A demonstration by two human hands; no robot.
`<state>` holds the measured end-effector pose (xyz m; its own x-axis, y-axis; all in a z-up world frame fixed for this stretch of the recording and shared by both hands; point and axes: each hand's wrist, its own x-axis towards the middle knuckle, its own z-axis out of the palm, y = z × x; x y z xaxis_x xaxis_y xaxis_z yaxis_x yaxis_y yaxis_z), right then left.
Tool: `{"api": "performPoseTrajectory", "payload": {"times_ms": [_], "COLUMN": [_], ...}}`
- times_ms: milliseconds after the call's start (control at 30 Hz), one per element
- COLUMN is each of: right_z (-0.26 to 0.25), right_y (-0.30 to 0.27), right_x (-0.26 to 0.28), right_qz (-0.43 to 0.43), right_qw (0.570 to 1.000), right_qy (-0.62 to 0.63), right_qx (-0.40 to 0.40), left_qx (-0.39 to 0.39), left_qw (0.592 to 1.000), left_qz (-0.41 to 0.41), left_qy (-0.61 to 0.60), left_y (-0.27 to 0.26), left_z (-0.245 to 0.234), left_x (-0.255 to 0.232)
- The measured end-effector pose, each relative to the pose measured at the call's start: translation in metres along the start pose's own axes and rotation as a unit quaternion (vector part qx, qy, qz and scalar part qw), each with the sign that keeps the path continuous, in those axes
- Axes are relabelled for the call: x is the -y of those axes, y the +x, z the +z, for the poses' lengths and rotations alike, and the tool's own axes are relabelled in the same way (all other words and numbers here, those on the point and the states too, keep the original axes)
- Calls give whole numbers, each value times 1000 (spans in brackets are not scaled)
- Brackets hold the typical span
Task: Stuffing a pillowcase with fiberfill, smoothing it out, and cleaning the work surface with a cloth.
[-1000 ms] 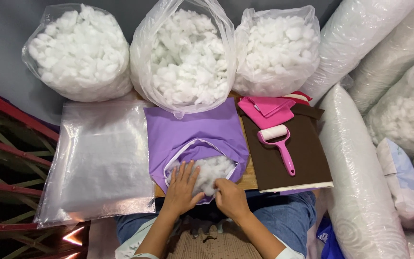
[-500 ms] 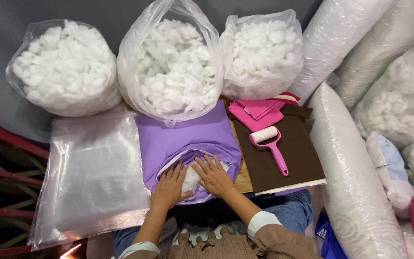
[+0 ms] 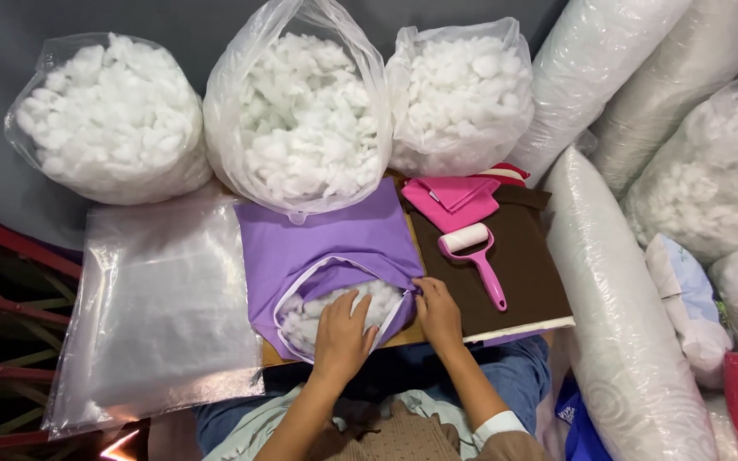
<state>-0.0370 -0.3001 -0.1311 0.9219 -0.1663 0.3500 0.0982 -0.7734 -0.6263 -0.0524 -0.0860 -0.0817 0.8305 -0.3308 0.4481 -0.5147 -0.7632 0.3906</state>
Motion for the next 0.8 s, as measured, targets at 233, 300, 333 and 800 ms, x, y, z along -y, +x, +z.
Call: {"api": "performPoseTrajectory", "payload": {"times_ms": [233,300,333,800], "right_z": [-22,-11,-9,83], "right_y": [8,5,1,-17], "right_x": [11,-4,0,62], "right_qz": [42,9,7,-350], "right_qw": [998,998,998,906], "right_qy": [17,-59,-58,-211], "right_qx": [43,28,30,106], "left_qx": [-8,32,30,33], "left_qw": [991,989,989,914], "left_qz": [-90,-121,-123,-399], "left_qy": [-95,-81,-79,-59], "left_y": [-5,-7,-10,-51], "left_z": [0,2,1,16], "left_x": [-5,3,6,141]}}
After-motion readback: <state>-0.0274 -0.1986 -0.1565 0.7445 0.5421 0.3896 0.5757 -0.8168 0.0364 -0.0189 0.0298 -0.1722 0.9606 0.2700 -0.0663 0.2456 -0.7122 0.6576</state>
